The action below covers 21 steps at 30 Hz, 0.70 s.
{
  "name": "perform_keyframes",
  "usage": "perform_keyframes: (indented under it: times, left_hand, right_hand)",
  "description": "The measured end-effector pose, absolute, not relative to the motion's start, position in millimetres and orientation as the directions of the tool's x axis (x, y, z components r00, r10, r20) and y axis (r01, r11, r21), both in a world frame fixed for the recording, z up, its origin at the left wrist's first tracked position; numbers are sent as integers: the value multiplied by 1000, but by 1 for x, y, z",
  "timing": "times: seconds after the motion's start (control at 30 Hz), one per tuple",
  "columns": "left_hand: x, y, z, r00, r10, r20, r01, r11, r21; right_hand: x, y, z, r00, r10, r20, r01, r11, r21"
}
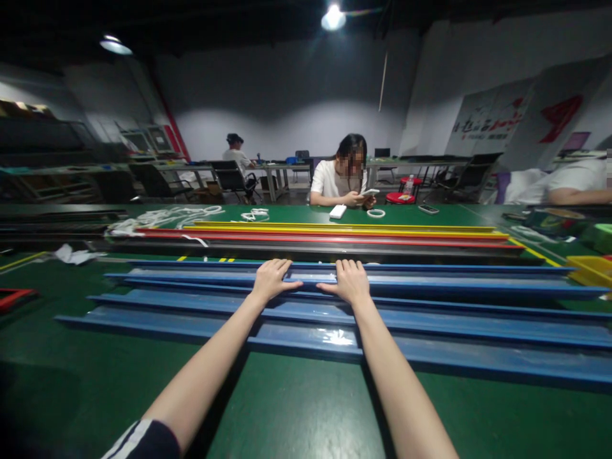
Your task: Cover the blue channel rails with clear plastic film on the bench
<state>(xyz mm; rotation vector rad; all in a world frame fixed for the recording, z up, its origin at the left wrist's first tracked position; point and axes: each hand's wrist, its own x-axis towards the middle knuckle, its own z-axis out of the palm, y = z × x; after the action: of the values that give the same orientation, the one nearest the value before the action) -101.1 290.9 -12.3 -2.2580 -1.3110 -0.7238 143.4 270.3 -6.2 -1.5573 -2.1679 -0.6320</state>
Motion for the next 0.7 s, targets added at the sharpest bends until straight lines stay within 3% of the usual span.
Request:
perform_keyframes:
  times: [0.17,0.3,0.43,0.6,0.7]
  left_hand:
    - [-104,281,9,442,387,809,837,-501,-218]
    - [-99,258,38,492,306,815,806,-515,-293]
    - [-85,223,61,527,331,783,785,-542,-299]
    - [-65,169,74,523,494,694,803,-559,-207]
    - [-53,138,70,495,537,683,820,-548,-164]
  right_hand:
    - [152,256,8,-353,550,757,933,272,237]
    - [160,231,23,-346,463,816,935,242,259]
    - [171,197,35,-326,478,816,941,245,232]
    - [190,149,41,-311,615,725,949,249,195]
    - [202,123,37,-324,616,718,944,256,207]
